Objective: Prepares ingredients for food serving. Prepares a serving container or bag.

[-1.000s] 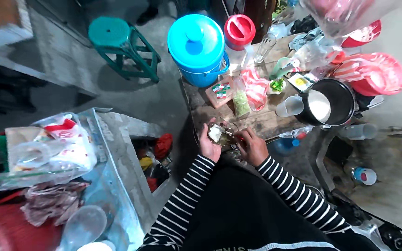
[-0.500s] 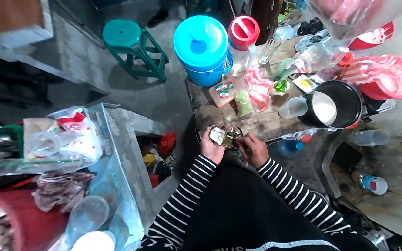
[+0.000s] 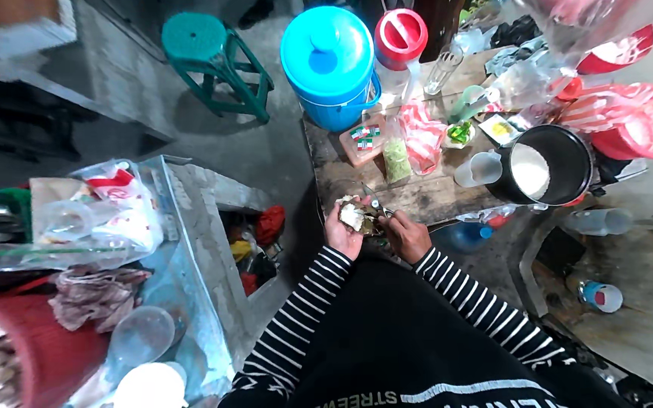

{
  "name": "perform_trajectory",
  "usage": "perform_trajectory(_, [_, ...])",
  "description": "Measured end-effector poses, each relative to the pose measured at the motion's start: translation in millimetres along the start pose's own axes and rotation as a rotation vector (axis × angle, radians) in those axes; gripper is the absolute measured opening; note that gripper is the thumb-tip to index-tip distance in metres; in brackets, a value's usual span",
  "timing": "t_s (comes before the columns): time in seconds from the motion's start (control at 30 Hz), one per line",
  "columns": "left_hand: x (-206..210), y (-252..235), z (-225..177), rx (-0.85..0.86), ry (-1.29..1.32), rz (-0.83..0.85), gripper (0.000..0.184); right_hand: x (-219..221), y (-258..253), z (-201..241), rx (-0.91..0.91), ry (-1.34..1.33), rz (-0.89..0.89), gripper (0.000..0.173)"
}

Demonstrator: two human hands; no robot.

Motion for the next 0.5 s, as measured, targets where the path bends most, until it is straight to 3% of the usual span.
perform_trajectory(0.2, [3,-3,-7,0.032,0.0,-0.055,0.057,-6,-22,-2,0.021,-0.028,0.109,0.019])
perform_trajectory(0.33, [9,-3,-12,0.035,-0.003,0.002,0.059,-12,-30,-6,0.092,-0.093,0.151,0.022])
perform_trajectory(0.5, [14,-5,-11,0.028,0.011,0.05,0.061,-25,-35,-4,0.102,-0.031,0.093,0.019])
Point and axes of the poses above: each hand's wrist, its own y-axis away from the middle knuckle, its own x-axis out of the palm, z = x × y, the point moved 10 cm from there along -y, towards the middle knuckle, and after that the axes turned 7 degrees about -z, right-handed, at the moved point
